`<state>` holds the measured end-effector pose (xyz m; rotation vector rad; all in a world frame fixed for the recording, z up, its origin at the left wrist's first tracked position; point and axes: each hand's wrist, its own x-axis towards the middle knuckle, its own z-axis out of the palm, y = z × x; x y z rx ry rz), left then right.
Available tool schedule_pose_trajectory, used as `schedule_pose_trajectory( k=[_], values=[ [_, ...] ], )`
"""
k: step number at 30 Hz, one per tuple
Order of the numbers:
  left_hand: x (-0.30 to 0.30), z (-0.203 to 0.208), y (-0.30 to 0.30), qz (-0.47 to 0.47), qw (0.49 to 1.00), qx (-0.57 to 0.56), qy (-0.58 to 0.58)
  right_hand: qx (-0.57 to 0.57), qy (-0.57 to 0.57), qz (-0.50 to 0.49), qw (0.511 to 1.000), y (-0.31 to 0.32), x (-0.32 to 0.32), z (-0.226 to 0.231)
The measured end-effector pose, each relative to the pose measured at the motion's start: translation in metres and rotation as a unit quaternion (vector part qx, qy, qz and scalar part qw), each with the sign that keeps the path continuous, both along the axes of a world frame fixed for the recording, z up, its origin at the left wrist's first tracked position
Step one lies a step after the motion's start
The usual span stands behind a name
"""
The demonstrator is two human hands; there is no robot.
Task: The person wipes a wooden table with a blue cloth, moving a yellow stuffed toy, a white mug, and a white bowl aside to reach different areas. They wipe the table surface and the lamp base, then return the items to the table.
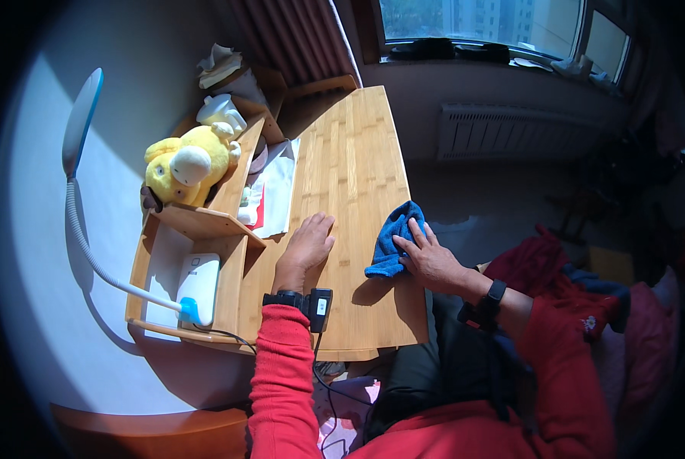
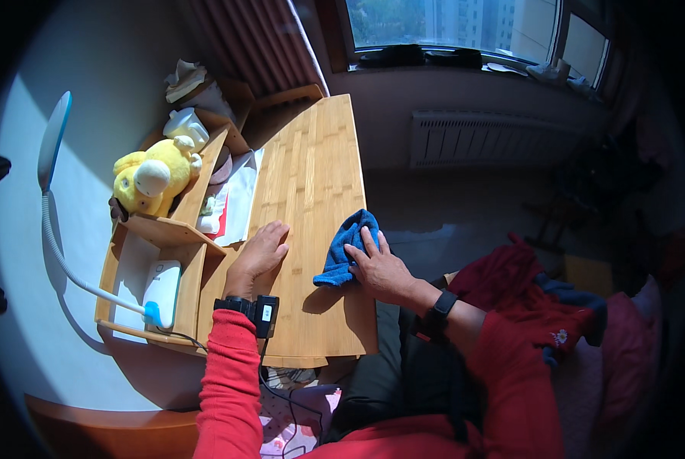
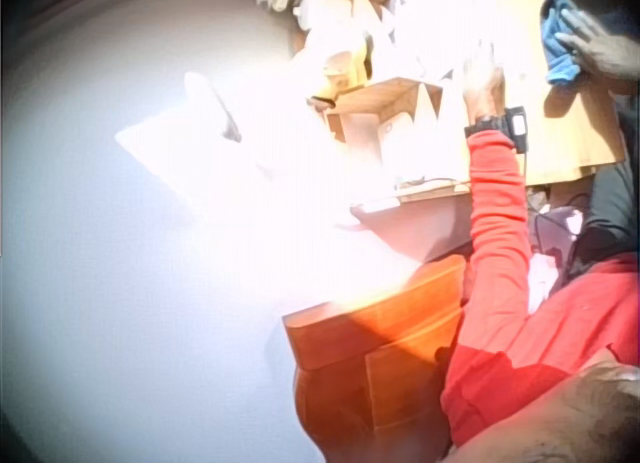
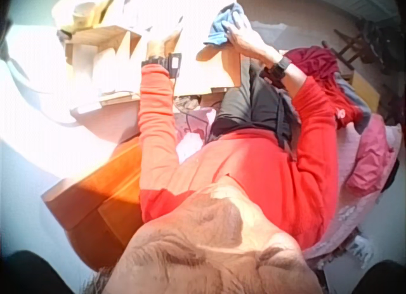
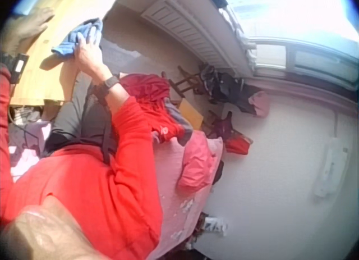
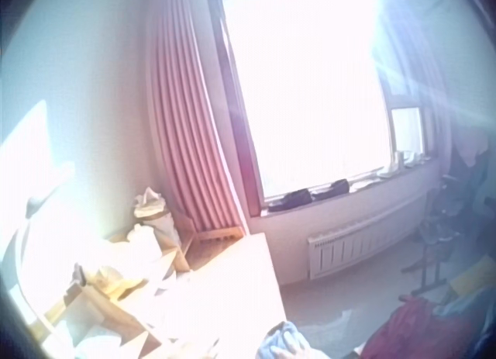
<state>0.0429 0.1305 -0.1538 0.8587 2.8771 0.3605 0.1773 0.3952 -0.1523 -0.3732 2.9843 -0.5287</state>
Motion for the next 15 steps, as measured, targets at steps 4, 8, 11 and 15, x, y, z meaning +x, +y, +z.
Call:
schedule_pose_trajectory(
  k=[4, 8, 11, 15],
  values=[
    [0.000, 0.000, 0.000, -0.002, 1.000, -0.004, -0.006, -0.016, -0.009, -0.035, 0.999, 0.004, -0.037, 0.001],
    [0.001, 0.002, 0.000, 0.000, 1.000, 0.003, -0.006, -0.007, -0.011, -0.075, 0.997, 0.007, -0.070, -0.002],
    [0.000, 0.003, 0.000, 0.004, 1.000, 0.005, -0.015, -0.030, 0.002, -0.075, 0.997, 0.011, -0.085, -0.007],
    [-0.001, 0.004, 0.001, -0.006, 1.000, 0.003, -0.006, -0.036, 0.012, -0.073, 0.997, 0.012, -0.088, -0.015]
  ],
)
